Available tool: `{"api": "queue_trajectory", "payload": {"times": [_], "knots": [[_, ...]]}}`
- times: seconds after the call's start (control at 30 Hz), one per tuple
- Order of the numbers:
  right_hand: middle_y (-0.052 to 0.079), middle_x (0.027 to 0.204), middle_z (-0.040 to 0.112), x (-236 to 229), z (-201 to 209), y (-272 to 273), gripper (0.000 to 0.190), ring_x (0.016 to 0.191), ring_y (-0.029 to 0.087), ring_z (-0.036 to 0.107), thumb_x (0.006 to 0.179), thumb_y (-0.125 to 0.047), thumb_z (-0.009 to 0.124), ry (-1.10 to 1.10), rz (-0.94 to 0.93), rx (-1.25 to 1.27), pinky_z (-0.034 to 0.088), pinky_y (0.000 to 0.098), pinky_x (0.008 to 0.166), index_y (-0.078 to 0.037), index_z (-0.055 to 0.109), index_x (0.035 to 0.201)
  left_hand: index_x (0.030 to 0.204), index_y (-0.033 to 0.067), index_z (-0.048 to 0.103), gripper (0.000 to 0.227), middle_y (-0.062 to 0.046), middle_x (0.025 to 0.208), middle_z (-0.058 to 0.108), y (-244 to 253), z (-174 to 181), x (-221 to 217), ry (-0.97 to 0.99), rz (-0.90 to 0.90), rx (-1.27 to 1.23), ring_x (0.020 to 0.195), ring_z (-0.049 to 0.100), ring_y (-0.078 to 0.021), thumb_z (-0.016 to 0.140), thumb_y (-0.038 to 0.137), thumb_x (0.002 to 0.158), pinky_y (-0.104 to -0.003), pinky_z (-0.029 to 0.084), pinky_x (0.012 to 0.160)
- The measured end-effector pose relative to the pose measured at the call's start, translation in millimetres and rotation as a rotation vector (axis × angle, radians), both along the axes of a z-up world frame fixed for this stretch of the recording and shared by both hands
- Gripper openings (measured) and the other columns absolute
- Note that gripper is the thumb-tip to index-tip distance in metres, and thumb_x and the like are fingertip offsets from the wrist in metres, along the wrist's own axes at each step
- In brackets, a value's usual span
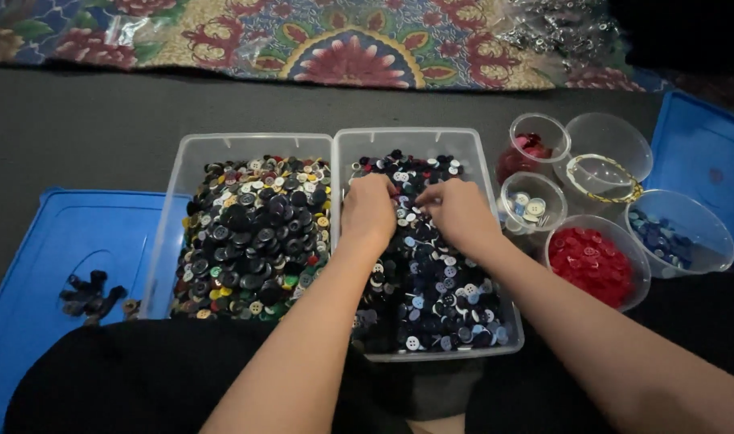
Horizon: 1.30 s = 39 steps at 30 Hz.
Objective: Sorting various buttons from a large bin into smaller containers by color and size.
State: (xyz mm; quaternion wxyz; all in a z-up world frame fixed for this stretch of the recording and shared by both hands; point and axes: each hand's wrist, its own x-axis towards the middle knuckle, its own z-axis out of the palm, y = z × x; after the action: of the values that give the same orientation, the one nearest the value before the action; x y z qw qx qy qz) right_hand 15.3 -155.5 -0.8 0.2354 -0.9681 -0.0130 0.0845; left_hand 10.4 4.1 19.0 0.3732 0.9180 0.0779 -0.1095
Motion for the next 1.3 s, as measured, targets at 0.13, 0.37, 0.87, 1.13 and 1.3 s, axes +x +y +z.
{"api": "queue_trajectory", "payload": {"times": [0.13, 0.37, 0.87, 1.13, 1.3], "knots": [[0.014, 0.100, 0.079, -4.3, 2.8, 0.7, 0.019, 0.101, 0.042, 0.073, 0.088, -0.014, 0.074, 0.014, -0.021, 0.013, 0.059, 0.0509, 0.085, -0.023, 0.082, 0.103, 0.105, 0.0104, 0.077, 0.016, -0.018, 0.108, 0.074, 2.0, 2.5, -2.9, 0.020, -0.008, -0.015, 0.112, 0.070, -0.0424, 0.068, 0.005, 0.092, -0.050, 0.059, 0.095], [0.017, 0.099, 0.078, -6.5, 2.2, 1.6, 0.013, 0.099, 0.044, 0.072, 0.092, -0.019, 0.072, 0.007, -0.033, -0.043, 0.059, 0.0513, 0.083, -0.021, 0.080, 0.102, 0.100, 0.0115, 0.078, 0.012, -0.016, 0.102, 0.075, 1.3, -9.0, 2.2, -0.034, -0.018, -0.009, 0.106, 0.072, -0.0411, 0.072, 0.009, 0.090, -0.048, 0.062, 0.088], [0.001, 0.059, 0.042, 11.9, -5.7, 6.4, 0.013, 0.037, 0.017, 0.048, 0.103, -0.026, 0.052, 0.037, -0.534, 0.992, 0.036, 0.0280, 0.024, -0.013, 0.054, 0.107, 0.101, 0.0134, 0.077, 0.017, -0.017, 0.112, 0.074, 1.7, -24.8, -3.4, -0.013, 0.048, -0.070, 0.116, 0.068, -0.0412, 0.076, 0.011, 0.084, -0.048, 0.059, 0.094], [-0.007, 0.060, 0.008, 4.6, 3.3, 2.5, 0.016, 0.041, 0.008, 0.016, 0.090, -0.026, 0.043, 0.262, -0.535, 1.573, 0.017, 0.0196, 0.033, -0.019, 0.037, 0.077, 0.105, 0.0029, 0.076, 0.016, -0.025, 0.110, 0.072, -2.0, -17.9, -11.4, -0.117, 0.075, -0.104, 0.112, 0.067, -0.0470, 0.067, 0.009, 0.093, -0.051, 0.059, 0.091], [-0.011, 0.064, 0.019, 5.1, 13.3, -3.8, 0.017, 0.045, 0.007, 0.022, 0.090, -0.028, 0.048, 0.373, -0.466, 1.755, 0.016, 0.0203, 0.037, -0.019, 0.041, 0.077, 0.096, 0.0030, 0.077, 0.016, -0.019, 0.090, 0.074, -2.3, -29.6, -8.6, -0.235, 0.000, -0.026, 0.089, 0.074, -0.0409, 0.062, 0.004, 0.092, -0.047, 0.060, 0.080]]}}
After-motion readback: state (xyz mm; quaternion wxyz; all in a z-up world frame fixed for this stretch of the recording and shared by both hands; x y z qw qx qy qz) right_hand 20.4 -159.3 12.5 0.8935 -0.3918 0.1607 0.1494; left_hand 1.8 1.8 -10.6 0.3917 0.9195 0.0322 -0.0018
